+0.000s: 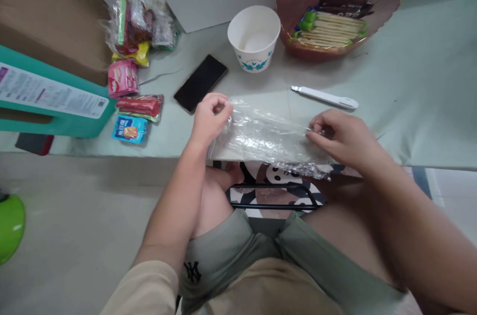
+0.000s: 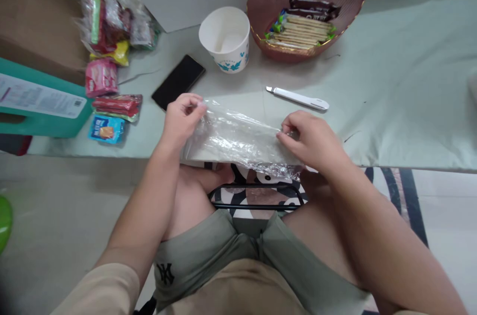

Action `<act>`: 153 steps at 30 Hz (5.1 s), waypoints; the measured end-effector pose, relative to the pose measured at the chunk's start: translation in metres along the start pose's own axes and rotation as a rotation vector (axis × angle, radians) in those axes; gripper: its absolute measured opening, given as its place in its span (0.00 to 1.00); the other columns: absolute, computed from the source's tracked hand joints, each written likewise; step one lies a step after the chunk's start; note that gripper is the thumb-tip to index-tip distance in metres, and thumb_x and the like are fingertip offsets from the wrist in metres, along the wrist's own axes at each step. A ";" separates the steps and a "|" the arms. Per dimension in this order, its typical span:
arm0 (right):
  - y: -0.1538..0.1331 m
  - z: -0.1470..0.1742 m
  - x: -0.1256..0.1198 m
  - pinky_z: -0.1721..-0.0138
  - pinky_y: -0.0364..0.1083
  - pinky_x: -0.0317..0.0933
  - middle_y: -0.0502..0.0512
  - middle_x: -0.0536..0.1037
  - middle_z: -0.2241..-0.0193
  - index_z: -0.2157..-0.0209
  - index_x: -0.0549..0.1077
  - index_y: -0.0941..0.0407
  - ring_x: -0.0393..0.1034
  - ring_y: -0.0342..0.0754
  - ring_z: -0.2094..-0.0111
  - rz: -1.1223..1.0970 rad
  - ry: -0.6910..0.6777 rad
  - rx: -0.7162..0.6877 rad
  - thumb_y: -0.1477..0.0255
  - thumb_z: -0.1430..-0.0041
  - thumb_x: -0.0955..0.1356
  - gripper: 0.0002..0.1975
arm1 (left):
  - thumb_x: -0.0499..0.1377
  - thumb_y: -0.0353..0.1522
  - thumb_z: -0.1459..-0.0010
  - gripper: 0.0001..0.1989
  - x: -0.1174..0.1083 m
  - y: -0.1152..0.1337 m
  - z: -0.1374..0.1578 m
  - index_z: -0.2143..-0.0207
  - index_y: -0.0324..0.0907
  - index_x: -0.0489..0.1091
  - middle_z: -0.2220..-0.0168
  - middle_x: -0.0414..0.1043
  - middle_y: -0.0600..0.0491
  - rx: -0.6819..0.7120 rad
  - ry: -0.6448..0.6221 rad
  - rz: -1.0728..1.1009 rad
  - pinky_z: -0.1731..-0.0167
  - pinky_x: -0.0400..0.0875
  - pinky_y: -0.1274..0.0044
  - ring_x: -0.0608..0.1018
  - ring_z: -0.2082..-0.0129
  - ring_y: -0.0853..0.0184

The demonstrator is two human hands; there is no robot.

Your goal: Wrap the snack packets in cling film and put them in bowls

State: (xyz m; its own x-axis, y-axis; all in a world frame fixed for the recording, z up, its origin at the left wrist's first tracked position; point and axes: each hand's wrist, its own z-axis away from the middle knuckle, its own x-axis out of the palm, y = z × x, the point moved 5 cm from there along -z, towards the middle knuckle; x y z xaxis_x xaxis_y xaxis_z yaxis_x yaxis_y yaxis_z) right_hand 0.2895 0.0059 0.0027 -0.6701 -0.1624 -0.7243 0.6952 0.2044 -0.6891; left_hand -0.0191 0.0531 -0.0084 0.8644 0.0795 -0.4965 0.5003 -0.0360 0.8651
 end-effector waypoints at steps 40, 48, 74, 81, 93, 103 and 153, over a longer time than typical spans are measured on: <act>-0.013 -0.032 0.025 0.77 0.45 0.61 0.51 0.78 0.69 0.59 0.68 0.51 0.70 0.44 0.78 -0.700 0.089 0.237 0.65 0.47 0.71 0.14 | 0.66 0.35 0.41 0.12 0.081 0.033 0.021 0.56 0.39 0.73 0.65 0.83 0.50 -0.347 -0.494 0.635 0.68 0.78 0.78 0.85 0.68 0.68; -0.008 -0.031 0.013 0.69 0.45 0.62 0.53 0.81 0.64 0.73 0.70 0.53 0.70 0.44 0.71 -0.382 0.330 0.090 0.75 0.47 0.65 0.04 | 0.64 0.37 0.39 0.16 0.069 0.032 0.017 0.51 0.42 0.70 0.79 0.76 0.59 -0.181 -0.568 0.486 0.79 0.71 0.80 0.79 0.82 0.71; -0.008 -0.030 0.019 0.71 0.46 0.63 0.48 0.72 0.75 0.64 0.69 0.51 0.67 0.44 0.75 -0.581 0.136 0.230 0.69 0.43 0.70 0.06 | 0.72 0.44 0.50 0.18 0.061 0.025 0.007 0.64 0.44 0.72 0.76 0.76 0.57 -0.155 -0.395 0.562 0.79 0.70 0.78 0.78 0.80 0.69; -0.002 -0.033 0.024 0.73 0.46 0.66 0.48 0.75 0.74 0.59 0.66 0.49 0.69 0.44 0.77 -0.843 0.150 0.402 0.70 0.44 0.68 0.10 | 0.73 0.48 0.53 0.20 0.057 0.030 0.009 0.68 0.44 0.75 0.74 0.75 0.57 -0.093 -0.352 0.668 0.75 0.74 0.77 0.77 0.77 0.71; -0.003 -0.033 0.031 0.68 0.48 0.69 0.47 0.72 0.69 0.50 0.61 0.46 0.72 0.45 0.71 -0.773 0.108 0.306 0.66 0.48 0.73 0.25 | 0.59 0.47 0.42 0.23 0.058 0.023 0.006 0.48 0.47 0.68 0.63 0.79 0.52 -0.261 -0.396 0.783 0.67 0.78 0.71 0.84 0.64 0.59; -0.005 -0.032 0.026 0.70 0.47 0.70 0.51 0.76 0.72 0.63 0.71 0.52 0.72 0.46 0.72 -0.764 0.041 0.364 0.61 0.48 0.74 0.15 | 0.72 0.39 0.51 0.34 0.056 0.026 0.007 0.44 0.48 0.63 0.61 0.81 0.53 -0.179 -0.321 0.751 0.59 0.77 0.75 0.83 0.65 0.68; -0.014 -0.046 0.026 0.69 0.43 0.55 0.51 0.76 0.69 0.76 0.59 0.54 0.67 0.44 0.68 -0.805 0.232 0.389 0.70 0.56 0.70 0.13 | 0.61 0.29 0.47 0.14 0.049 0.038 -0.010 0.56 0.47 0.68 0.58 0.71 0.51 0.425 0.232 0.134 0.63 0.73 0.73 0.76 0.60 0.66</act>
State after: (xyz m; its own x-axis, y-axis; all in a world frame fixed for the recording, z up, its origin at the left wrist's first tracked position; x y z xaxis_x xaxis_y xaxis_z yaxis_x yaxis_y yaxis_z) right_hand 0.2503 0.0437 -0.0058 -0.9954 0.0914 -0.0290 0.0070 -0.2315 -0.9728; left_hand 0.0414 0.0656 0.0008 0.9127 0.2636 -0.3123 0.4035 -0.4600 0.7910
